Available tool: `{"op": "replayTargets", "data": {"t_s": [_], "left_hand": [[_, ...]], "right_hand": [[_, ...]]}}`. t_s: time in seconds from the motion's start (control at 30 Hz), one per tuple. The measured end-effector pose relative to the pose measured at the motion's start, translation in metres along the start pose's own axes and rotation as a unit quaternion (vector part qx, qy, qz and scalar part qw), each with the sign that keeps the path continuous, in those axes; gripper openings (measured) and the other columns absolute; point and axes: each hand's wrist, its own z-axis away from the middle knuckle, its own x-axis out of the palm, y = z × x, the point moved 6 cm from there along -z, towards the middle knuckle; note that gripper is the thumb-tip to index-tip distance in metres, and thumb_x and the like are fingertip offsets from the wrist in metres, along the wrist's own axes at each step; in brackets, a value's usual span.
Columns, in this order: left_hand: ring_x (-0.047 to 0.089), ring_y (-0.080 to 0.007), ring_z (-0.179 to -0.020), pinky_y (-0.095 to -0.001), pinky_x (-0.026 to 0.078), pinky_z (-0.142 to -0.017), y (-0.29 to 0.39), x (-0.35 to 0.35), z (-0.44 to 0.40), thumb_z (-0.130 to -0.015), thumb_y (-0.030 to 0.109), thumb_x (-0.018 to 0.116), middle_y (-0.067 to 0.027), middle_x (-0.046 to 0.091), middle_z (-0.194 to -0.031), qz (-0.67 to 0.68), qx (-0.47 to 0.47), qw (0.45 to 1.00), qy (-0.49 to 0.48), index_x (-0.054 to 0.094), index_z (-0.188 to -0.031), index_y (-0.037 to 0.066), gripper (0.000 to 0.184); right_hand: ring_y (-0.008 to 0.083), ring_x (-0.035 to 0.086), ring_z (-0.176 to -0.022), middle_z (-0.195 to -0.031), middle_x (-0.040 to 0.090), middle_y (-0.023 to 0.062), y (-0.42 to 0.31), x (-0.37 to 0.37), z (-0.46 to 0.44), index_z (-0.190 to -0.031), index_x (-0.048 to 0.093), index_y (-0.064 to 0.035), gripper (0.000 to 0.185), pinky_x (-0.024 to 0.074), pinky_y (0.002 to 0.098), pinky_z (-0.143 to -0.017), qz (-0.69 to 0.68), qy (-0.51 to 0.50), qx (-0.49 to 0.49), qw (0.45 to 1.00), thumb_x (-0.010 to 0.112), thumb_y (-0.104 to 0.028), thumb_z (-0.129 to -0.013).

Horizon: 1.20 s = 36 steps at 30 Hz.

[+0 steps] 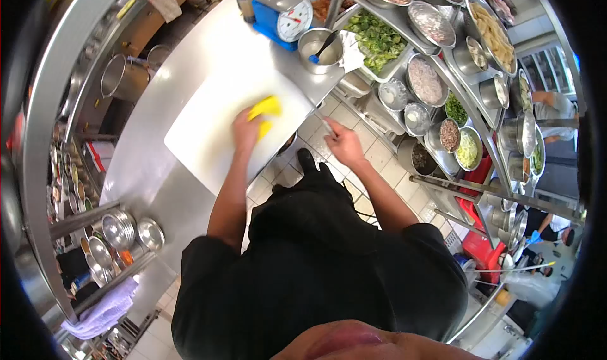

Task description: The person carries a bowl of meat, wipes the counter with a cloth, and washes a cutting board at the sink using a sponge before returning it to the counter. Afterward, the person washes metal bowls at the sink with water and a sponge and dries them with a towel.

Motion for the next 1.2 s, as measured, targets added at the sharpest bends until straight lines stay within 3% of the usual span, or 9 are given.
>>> {"op": "replayTargets", "data": {"t_s": [0.1,0.2,0.4,0.5,0.63,0.77,0.83,0.97,1.2], "left_hand": [[0.06,-0.0149,-0.075,-0.0291,0.05,-0.065,-0.005,-0.118,0.03,-0.081,0.007,0.064,-0.0065,0.065,-0.088,0.049,-0.029,0.992,0.111,0.063,-0.106,0.0,0.026],[0.061,-0.0274,-0.084,-0.0378,0.049,-0.076,-0.022,-0.209,0.05,-0.083,0.02,0.066,-0.0174,0.064,-0.096,-0.175,-0.025,0.959,0.221,0.06,-0.108,-0.003,0.034],[0.043,-0.0409,-0.121,-0.0454,0.037,-0.1,-0.044,-0.213,0.038,-0.08,0.043,0.066,-0.0276,0.045,-0.129,-0.524,-0.121,0.842,-0.053,0.043,-0.13,-0.005,0.072],[0.042,-0.0404,-0.123,-0.0454,0.036,-0.101,0.043,-0.19,0.007,-0.08,0.039,0.067,-0.0271,0.046,-0.129,-0.608,-0.043,0.792,0.023,0.045,-0.13,-0.003,0.07],[0.051,-0.0336,-0.118,-0.0377,0.038,-0.101,0.133,-0.082,-0.094,-0.081,0.027,0.067,-0.0239,0.053,-0.125,-0.226,0.161,0.96,-0.044,0.054,-0.122,-0.004,0.053],[0.058,-0.0336,-0.108,-0.0404,0.047,-0.089,0.172,0.046,-0.202,-0.081,0.041,0.062,-0.0214,0.058,-0.119,-0.337,0.229,0.911,-0.056,0.05,-0.128,0.0,0.063],[0.061,-0.037,-0.097,-0.0446,0.049,-0.083,0.179,0.069,-0.223,-0.081,0.044,0.059,-0.0207,0.063,-0.106,-0.391,0.189,0.9,-0.028,0.062,-0.108,0.004,0.048],[0.063,-0.0404,-0.085,-0.0478,0.051,-0.076,0.166,0.072,-0.245,-0.079,0.036,0.058,-0.0195,0.066,-0.087,-0.347,0.188,0.919,-0.005,0.067,-0.083,0.005,0.032],[0.064,-0.0401,-0.075,-0.0457,0.05,-0.068,0.147,0.035,-0.239,-0.073,0.03,0.062,-0.0217,0.065,-0.077,-0.321,0.244,0.915,-0.002,0.067,-0.079,0.0,0.032]], "right_hand": [[0.0339,0.063,-0.086,-0.1,0.063,0.0174,-0.036,0.035,-0.033,-0.129,0.051,-0.017,0.052,0.0521,0.0416,-0.078,0.093,-0.014,-0.139,0.986,0.054,-0.009,-0.078],[0.0299,0.06,-0.095,-0.104,0.059,0.0139,-0.068,0.077,-0.059,-0.126,0.054,-0.0162,0.046,0.0509,0.0405,-0.082,0.138,-0.092,-0.17,0.971,0.055,-0.01,-0.08],[0.0328,0.056,-0.1,-0.107,0.055,0.0166,-0.072,0.091,-0.097,-0.119,0.058,-0.0098,0.041,0.0459,0.04,-0.091,0.056,-0.02,-0.156,0.986,0.063,-0.025,-0.081],[0.0357,0.055,-0.105,-0.112,0.052,0.0183,-0.046,0.025,-0.126,-0.126,0.052,-0.01,0.051,0.0468,0.043,-0.089,0.037,0.156,-0.032,0.986,0.068,-0.025,-0.079],[0.0372,0.055,-0.105,-0.117,0.047,0.0207,-0.032,-0.011,-0.156,-0.129,0.051,-0.0134,0.054,0.0467,0.0434,-0.089,0.067,0.105,0.067,0.99,0.069,-0.023,-0.079],[0.0382,0.055,-0.102,-0.116,0.047,0.0221,-0.024,0.002,-0.165,-0.118,0.058,-0.0101,0.042,0.0465,0.0442,-0.087,0.062,0.11,0.077,0.989,0.067,-0.029,-0.081],[0.0394,0.056,-0.1,-0.115,0.048,0.0222,-0.021,0.008,-0.162,-0.109,0.061,-0.0078,0.035,0.0466,0.0448,-0.087,0.051,0.136,0.078,0.986,0.064,-0.03,-0.083],[0.0393,0.056,-0.099,-0.111,0.049,0.0218,-0.019,0.018,-0.144,-0.107,0.061,-0.0074,0.03,0.0465,0.0465,-0.086,0.048,0.138,0.082,0.986,0.061,-0.028,-0.085],[0.0383,0.055,-0.104,-0.114,0.05,0.0222,-0.011,0.018,-0.151,-0.107,0.06,-0.0075,0.026,0.0458,0.045,-0.089,0.043,0.135,0.061,0.988,0.056,-0.022,-0.086]]}}
